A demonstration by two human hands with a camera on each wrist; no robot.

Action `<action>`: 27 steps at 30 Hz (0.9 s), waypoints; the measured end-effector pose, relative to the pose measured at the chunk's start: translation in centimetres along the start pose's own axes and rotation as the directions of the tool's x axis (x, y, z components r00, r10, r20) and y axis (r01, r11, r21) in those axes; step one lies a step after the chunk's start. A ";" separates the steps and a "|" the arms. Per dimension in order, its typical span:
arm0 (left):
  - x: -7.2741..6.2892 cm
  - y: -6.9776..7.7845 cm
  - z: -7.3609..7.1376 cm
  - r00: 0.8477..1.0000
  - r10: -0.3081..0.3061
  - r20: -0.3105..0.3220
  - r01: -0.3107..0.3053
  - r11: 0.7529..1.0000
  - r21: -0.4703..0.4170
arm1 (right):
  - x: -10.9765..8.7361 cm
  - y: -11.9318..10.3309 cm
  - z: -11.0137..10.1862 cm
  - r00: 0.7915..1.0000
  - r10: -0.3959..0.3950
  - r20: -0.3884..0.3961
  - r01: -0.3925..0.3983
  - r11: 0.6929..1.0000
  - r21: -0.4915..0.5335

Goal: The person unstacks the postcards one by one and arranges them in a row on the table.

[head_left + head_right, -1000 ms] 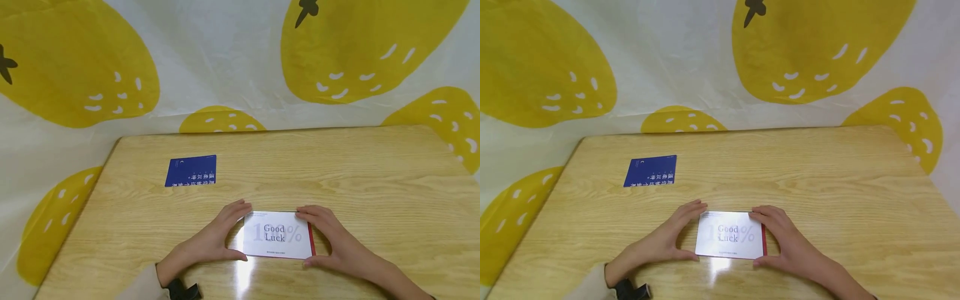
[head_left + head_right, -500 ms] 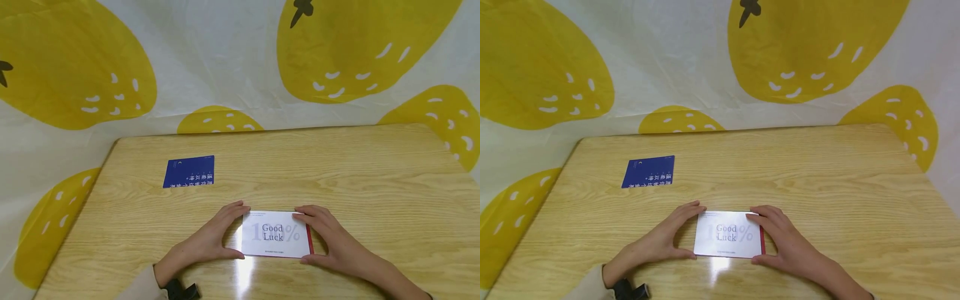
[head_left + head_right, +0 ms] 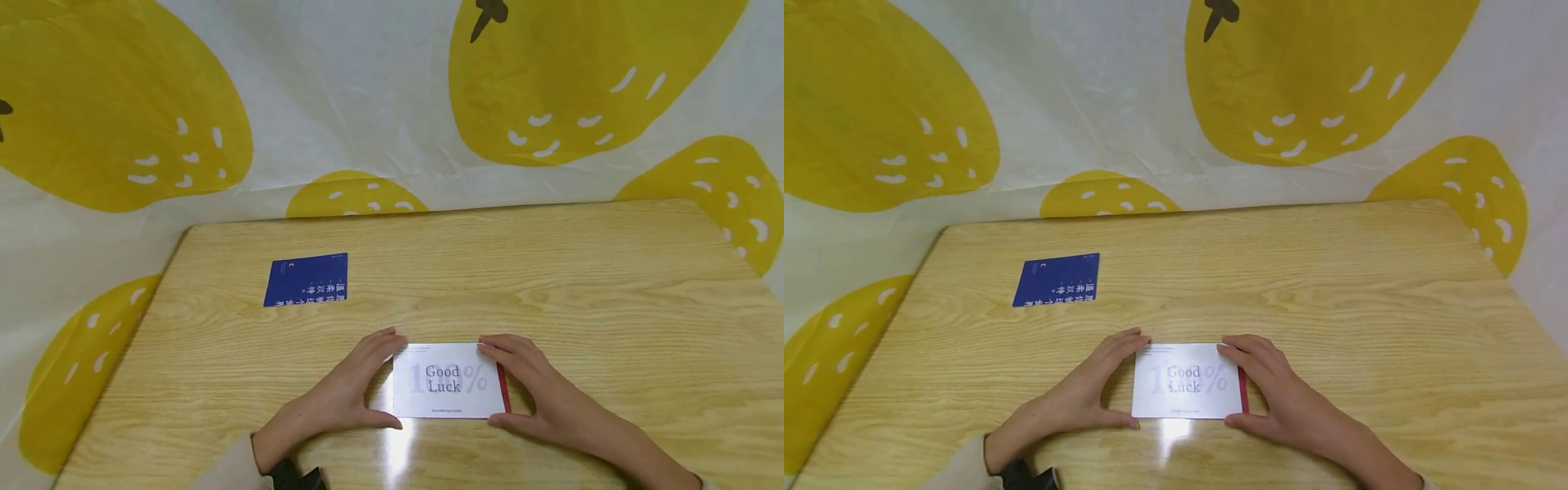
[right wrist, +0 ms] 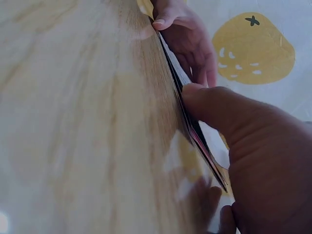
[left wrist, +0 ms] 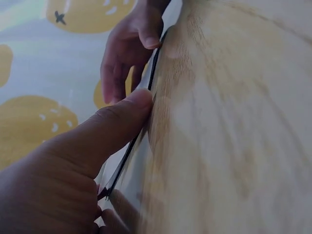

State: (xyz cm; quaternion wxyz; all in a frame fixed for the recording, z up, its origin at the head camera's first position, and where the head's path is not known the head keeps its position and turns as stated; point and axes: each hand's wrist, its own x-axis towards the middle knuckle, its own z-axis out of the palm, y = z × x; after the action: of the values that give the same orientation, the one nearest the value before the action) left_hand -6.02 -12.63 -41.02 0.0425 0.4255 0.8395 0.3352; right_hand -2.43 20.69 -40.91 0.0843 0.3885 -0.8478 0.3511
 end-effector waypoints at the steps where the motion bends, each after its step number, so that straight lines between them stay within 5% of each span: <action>1: 0.0 0.0 0.0 1.000 -0.002 -0.002 0.002 1.000 0.005 | 0.0 0.0 0.0 1.000 -0.003 -0.001 0.003 1.000 0.003; 13: -0.1 0.3 -0.5 0.997 0.045 -0.063 -0.047 0.999 -0.027 | 0.3 -0.6 -0.2 0.999 -0.038 -0.005 0.038 0.999 -0.012; 27: 0.5 0.3 -3.2 0.989 0.097 -0.108 -0.106 0.991 -0.079 | 2.0 -1.1 -1.6 1.000 0.003 0.017 -0.002 0.999 -0.039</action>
State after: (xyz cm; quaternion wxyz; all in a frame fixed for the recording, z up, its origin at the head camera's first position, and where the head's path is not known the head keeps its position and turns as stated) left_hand -7.28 -13.76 -38.29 -0.0002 0.4474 0.8030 0.3938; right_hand -3.18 20.06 -38.27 0.0842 0.3888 -0.8555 0.3314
